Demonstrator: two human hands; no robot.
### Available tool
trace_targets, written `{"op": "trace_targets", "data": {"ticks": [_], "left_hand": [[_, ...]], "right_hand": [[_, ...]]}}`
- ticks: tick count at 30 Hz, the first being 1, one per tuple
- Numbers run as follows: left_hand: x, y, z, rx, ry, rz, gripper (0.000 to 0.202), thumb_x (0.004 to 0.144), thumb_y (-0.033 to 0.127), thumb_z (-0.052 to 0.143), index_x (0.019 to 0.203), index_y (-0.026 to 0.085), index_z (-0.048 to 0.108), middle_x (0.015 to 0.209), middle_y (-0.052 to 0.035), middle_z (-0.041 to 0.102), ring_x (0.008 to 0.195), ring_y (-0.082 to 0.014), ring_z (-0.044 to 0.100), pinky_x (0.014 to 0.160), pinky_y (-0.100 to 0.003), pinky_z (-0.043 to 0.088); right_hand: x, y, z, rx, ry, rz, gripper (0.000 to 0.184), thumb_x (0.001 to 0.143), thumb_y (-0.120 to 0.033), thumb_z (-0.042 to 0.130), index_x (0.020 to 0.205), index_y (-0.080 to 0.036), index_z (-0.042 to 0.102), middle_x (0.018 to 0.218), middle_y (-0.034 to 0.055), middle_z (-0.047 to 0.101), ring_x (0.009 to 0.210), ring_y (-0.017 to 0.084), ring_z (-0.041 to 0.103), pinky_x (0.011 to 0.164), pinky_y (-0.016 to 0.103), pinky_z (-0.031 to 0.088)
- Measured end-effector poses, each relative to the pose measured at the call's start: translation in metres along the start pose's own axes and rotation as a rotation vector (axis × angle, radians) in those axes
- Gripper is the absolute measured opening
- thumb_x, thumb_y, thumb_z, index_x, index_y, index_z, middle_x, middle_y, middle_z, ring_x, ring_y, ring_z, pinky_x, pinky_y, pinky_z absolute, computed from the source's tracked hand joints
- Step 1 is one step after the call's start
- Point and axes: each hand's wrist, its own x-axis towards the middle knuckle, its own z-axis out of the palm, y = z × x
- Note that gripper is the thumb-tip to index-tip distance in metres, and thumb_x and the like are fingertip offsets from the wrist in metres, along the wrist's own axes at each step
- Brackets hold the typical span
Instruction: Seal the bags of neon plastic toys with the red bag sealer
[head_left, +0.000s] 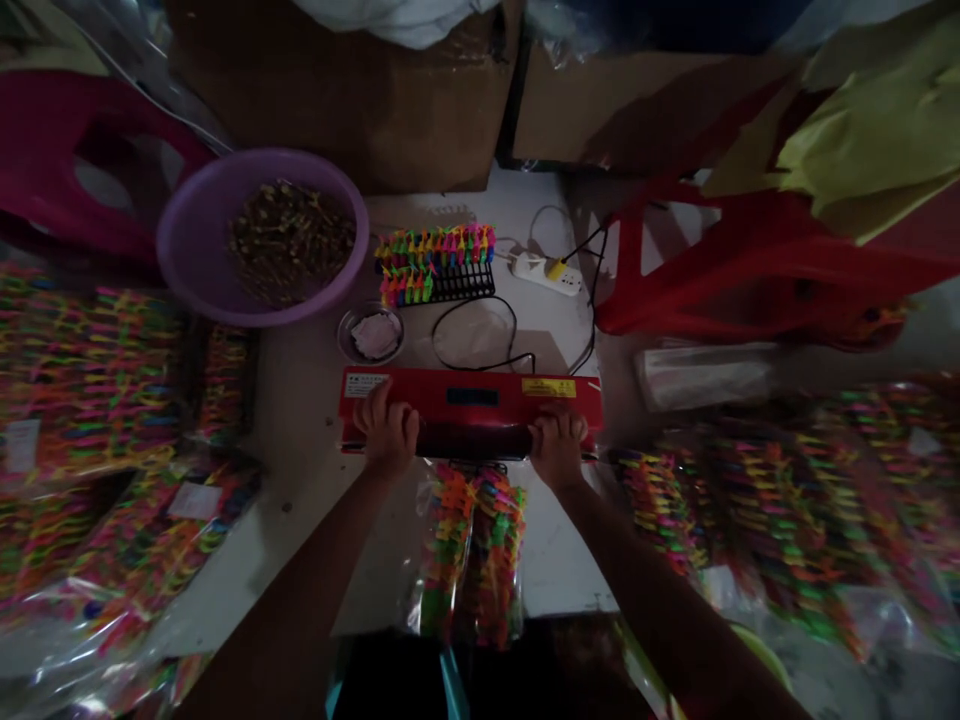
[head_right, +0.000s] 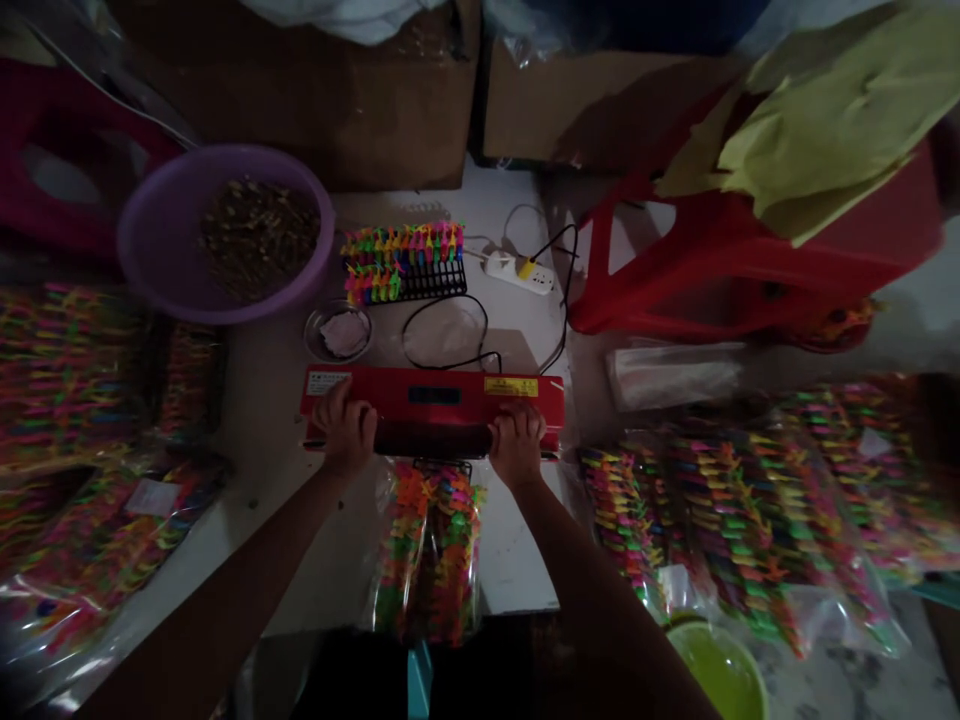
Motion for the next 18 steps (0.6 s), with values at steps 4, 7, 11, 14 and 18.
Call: {"op": "trace_targets", "data": {"ticks": [4,7,11,14,18], "left_hand": [[-0.0032,0.0027,0.0107,0.058,0.019,-0.074,0.034,0.085,0.033,0.047,0.111,0.014,0.058,0.136,-0.0192,0.043,0.130,-0.0308,0.031,0.106,-0.054,0.015],[-0.0042,0.0032,0.0122,0.075,0.012,-0.067,0.033,0.085,0.031,0.049,0.112,0.016,0.059,0.133,-0.0180,0.048,0.129,-0.0302,0.033,0.106,-0.053,0.015],[-0.0035,0.0034,0.0107,0.106,0.007,-0.053,0.032,0.084,0.029,0.050,0.111,0.017,0.061,0.131,-0.0166,0.051,0.127,-0.0302,0.037,0.106,-0.053,0.017],[-0.0014,0.0037,0.0096,0.125,0.012,-0.047,0.032,0.084,0.030,0.051,0.111,0.017,0.062,0.131,-0.0171,0.051,0.126,-0.0310,0.038,0.106,-0.054,0.018],[0.0006,0.0044,0.0078,0.110,-0.023,-0.069,0.034,0.086,0.030,0.048,0.114,0.017,0.061,0.135,-0.0185,0.047,0.127,-0.0315,0.038,0.105,-0.056,0.018]], "right_hand": [[-0.0016,-0.0034,0.0032,-0.025,0.059,-0.055,0.007,0.085,-0.020,0.048,0.081,-0.020,0.053,0.110,0.0086,0.058,0.111,0.024,0.045,0.097,0.045,0.030],[-0.0014,-0.0035,0.0035,-0.005,0.068,-0.086,0.004,0.083,-0.017,0.049,0.082,-0.020,0.053,0.112,0.0093,0.057,0.112,0.024,0.045,0.096,0.044,0.032],[-0.0013,-0.0021,0.0026,-0.020,0.044,-0.115,0.005,0.082,-0.015,0.050,0.083,-0.020,0.052,0.113,0.0097,0.057,0.112,0.024,0.047,0.094,0.044,0.035],[-0.0004,-0.0026,0.0016,-0.046,0.023,-0.126,0.005,0.082,-0.016,0.050,0.083,-0.020,0.052,0.112,0.0094,0.057,0.110,0.024,0.048,0.094,0.044,0.037],[0.0019,-0.0049,0.0015,-0.047,0.025,-0.112,0.006,0.083,-0.016,0.048,0.081,-0.020,0.052,0.111,0.0094,0.057,0.110,0.024,0.047,0.094,0.044,0.036]]}}
